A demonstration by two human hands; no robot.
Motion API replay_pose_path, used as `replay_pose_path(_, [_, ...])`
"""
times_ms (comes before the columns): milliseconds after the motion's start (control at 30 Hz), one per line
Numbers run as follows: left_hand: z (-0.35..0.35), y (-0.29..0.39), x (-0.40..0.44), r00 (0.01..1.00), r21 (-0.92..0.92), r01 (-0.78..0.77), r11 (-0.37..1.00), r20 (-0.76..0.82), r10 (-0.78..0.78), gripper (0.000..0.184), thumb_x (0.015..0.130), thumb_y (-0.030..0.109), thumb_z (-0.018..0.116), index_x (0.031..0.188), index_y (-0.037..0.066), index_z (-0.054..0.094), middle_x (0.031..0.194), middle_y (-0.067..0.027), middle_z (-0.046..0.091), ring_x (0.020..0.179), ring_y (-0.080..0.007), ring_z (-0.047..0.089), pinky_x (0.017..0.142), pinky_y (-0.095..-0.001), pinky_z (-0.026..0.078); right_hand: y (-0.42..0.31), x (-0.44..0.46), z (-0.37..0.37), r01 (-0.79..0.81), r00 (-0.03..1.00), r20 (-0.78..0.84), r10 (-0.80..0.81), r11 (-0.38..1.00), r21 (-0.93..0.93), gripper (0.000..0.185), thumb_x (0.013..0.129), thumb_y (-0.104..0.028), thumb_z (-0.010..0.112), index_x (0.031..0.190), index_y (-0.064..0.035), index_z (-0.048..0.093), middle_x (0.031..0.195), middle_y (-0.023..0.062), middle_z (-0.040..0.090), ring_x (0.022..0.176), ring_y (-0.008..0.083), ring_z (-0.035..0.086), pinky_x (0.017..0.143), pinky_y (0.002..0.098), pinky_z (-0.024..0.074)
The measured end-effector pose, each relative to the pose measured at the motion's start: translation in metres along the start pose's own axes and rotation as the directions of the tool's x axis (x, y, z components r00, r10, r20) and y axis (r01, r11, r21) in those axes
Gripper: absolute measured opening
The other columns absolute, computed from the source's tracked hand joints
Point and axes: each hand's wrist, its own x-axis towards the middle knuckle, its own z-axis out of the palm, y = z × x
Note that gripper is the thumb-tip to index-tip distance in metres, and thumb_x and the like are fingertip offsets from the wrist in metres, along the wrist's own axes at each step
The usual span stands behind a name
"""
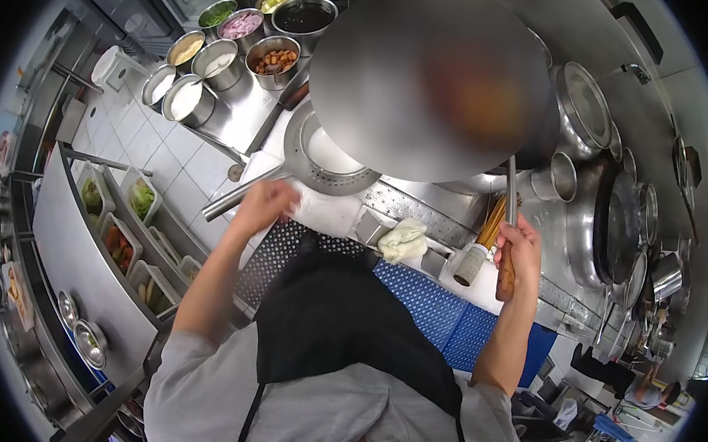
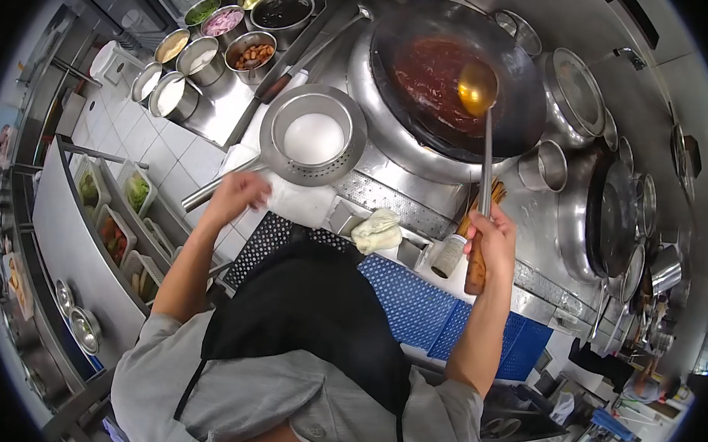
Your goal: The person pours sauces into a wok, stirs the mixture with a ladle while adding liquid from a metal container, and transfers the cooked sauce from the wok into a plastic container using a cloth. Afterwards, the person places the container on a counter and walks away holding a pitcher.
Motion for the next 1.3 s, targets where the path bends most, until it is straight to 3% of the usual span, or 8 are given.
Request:
replay_pose_path(133, [0.001,0.038,0.056,0.910,0.440,-0.063,0.896,-0.342,0.233,0.038,0.091,0.032,0.060,0.087,-0.005,0.066,0.076,-0.0260,0.067,0.071,-0.0423,0.067,0.067,-0.0462,0.051,-0.003,0.035,0.020,0.012,0.996,-0.089,-0.002,0.993,0.117,0.003,0.090,-0.007,0.062,0.093,-0.0068,0.061,0.060,0.0007,0.055,0.040,0.0127,0.051,0.036,0.0267,0.0377])
replay_pose_path(300, [0.017,0.007,0.103,0.890,0.255,-0.080,0.964,-0.417,0.184,0.033,0.081,0.026,0.063,0.074,-0.006,0.060,0.064,-0.0246,0.061,0.064,-0.0399,0.064,0.064,-0.0474,0.049,-0.020,0.066,0.045,-0.046,0.992,0.123,0.009,0.951,0.306,0.015,0.093,-0.017,0.064,0.105,-0.0095,0.061,0.062,-0.0029,0.057,0.041,0.0090,0.052,0.036,0.0237,0.0392])
replay_pose_path(567, [0.001,0.029,0.094,0.792,0.401,-0.098,0.911,-0.523,0.316,0.028,0.079,0.019,0.060,0.065,-0.004,0.053,0.056,-0.0214,0.054,0.052,-0.0323,0.058,0.054,-0.0446,0.044,-0.003,-0.004,-0.003,0.013,0.997,0.079,-0.002,0.991,-0.133,0.016,0.089,-0.006,0.061,0.104,-0.0036,0.065,0.062,0.0009,0.056,0.046,0.0099,0.053,0.038,0.0257,0.0400])
replay_pose_path(667, [-0.011,0.079,0.072,0.765,0.534,-0.212,0.818,-0.430,0.479,0.024,0.079,0.015,0.060,0.067,-0.005,0.053,0.063,-0.0252,0.057,0.061,-0.0443,0.058,0.061,-0.0506,0.044,0.000,-0.018,-0.011,0.143,0.988,-0.016,-0.154,0.949,-0.279,0.033,0.088,-0.004,0.061,0.121,-0.0020,0.064,0.064,-0.0004,0.054,0.049,0.0068,0.050,0.039,0.0246,0.0430])
replay_pose_path(800, [-0.021,0.118,0.067,0.539,0.735,-0.384,0.559,-0.313,0.782,0.016,0.081,0.013,0.060,0.086,-0.002,0.065,0.092,-0.0216,0.066,0.080,-0.0416,0.064,0.068,-0.0496,0.051,0.016,-0.019,-0.014,0.197,0.977,-0.053,-0.208,0.966,-0.167,0.046,0.087,-0.002,0.060,0.133,-0.0037,0.060,0.065,-0.0014,0.054,0.049,0.0058,0.050,0.039,0.0229,0.0420])
replay_pose_path(1000, [-0.039,0.141,0.086,0.665,0.637,-0.161,0.754,-0.494,0.560,0.023,0.080,0.017,0.064,0.075,-0.005,0.066,0.071,-0.0190,0.067,0.064,-0.0369,0.067,0.062,-0.0447,0.055,0.008,-0.024,-0.016,0.223,0.973,-0.060,-0.222,0.975,0.004,0.049,0.087,0.000,0.060,0.136,-0.0023,0.057,0.065,-0.0012,0.055,0.047,0.0058,0.048,0.039,0.0229,0.0421])
replay_pose_path(1133, [-0.046,0.145,0.108,0.835,0.109,-0.198,0.974,-0.502,0.226,0.021,0.083,0.015,0.064,0.074,-0.004,0.066,0.065,-0.0071,0.061,0.053,-0.0161,0.061,0.043,-0.0322,0.056,0.017,-0.014,-0.008,0.313,0.945,-0.090,-0.315,0.949,-0.033,0.051,0.088,0.000,0.061,0.138,-0.0030,0.056,0.068,-0.0011,0.056,0.050,0.0057,0.050,0.040,0.0234,0.0433])
replay_pose_path(1300, [-0.049,0.181,0.121,0.861,0.230,-0.172,0.958,-0.437,0.259,0.023,0.079,0.018,0.066,0.066,-0.001,0.065,0.059,-0.0093,0.064,0.051,-0.0184,0.066,0.049,-0.0334,0.056,0.011,-0.022,0.002,0.273,0.961,-0.073,-0.268,0.960,0.067,0.040,0.091,-0.004,0.059,0.131,-0.0042,0.059,0.065,-0.0012,0.055,0.045,0.0076,0.051,0.040,0.0225,0.0434])
